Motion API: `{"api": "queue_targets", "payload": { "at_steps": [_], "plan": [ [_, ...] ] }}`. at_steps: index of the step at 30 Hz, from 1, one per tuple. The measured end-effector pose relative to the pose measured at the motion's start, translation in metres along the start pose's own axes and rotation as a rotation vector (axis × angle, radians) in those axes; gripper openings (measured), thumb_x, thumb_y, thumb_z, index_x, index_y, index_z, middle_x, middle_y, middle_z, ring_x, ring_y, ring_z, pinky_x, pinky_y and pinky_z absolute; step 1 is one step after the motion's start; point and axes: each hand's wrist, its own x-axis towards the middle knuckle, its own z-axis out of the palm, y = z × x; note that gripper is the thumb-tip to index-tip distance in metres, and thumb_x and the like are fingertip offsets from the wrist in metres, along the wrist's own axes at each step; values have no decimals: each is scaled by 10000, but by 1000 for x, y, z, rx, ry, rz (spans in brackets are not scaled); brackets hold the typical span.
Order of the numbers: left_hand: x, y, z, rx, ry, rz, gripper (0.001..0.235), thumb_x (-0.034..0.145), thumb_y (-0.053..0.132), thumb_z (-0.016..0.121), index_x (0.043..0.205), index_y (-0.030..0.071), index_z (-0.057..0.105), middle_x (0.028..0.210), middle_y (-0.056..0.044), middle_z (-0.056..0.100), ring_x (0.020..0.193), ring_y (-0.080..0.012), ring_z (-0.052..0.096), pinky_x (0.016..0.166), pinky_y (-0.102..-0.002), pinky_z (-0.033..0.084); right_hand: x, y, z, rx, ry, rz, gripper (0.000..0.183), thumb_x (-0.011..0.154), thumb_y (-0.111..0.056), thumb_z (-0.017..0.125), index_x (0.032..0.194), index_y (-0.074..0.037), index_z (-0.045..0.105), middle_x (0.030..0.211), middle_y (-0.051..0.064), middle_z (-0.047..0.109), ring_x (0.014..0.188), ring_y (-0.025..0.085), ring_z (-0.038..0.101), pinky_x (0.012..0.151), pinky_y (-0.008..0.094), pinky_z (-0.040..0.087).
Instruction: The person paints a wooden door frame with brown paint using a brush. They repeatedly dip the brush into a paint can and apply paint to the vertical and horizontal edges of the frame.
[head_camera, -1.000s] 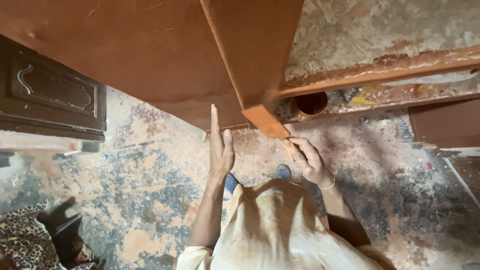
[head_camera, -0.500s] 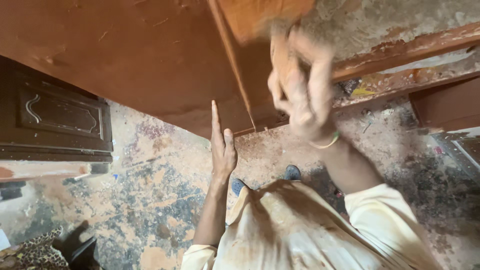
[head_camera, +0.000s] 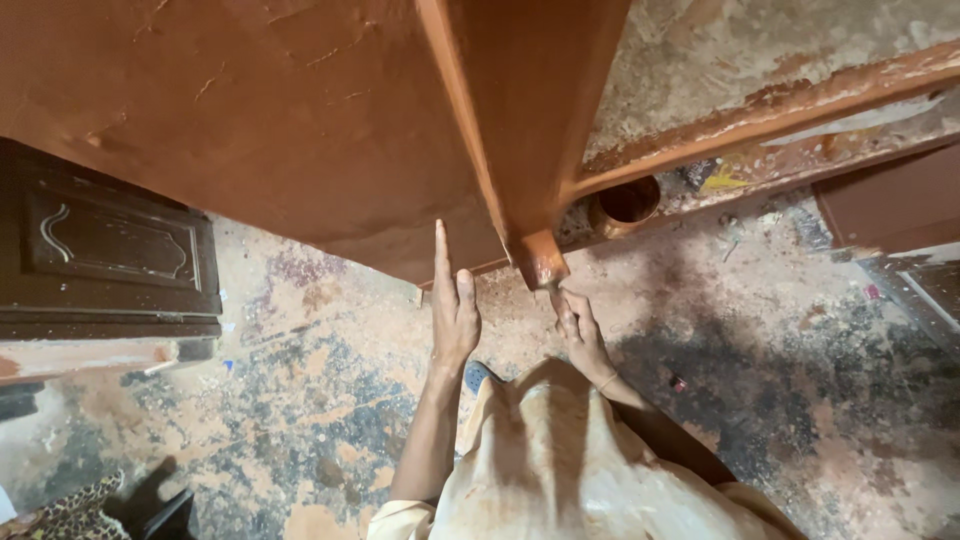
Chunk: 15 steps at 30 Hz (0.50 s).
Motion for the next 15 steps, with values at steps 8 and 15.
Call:
{"api": "queue_targets", "payload": {
  "at_steps": [8, 15],
  "plan": [
    [1, 6, 0, -4, -28, -25, 700, 1097, 392, 344, 1644, -6, 162, 1736, -191, 176, 1618, -316, 171, 1309, -409, 146, -2, -58, -14, 211, 115, 449, 385, 1038, -84, 445, 1423, -77, 453, 1011, -50, 589, 648, 29, 487, 474, 170, 376],
    [-1, 10, 0, 18, -32, 6, 722, 1103, 448, 336, 1640, -11, 184, 1733, -195, 197, 1618, -318, 188, 1311, -409, 153, 9, -231, -28, 328, -239, 84, 438, 1045, -63, 357, 1482, -56, 389, 801, 29, 517, 464, 50, 363, 345, 152, 338]
  ]
}}
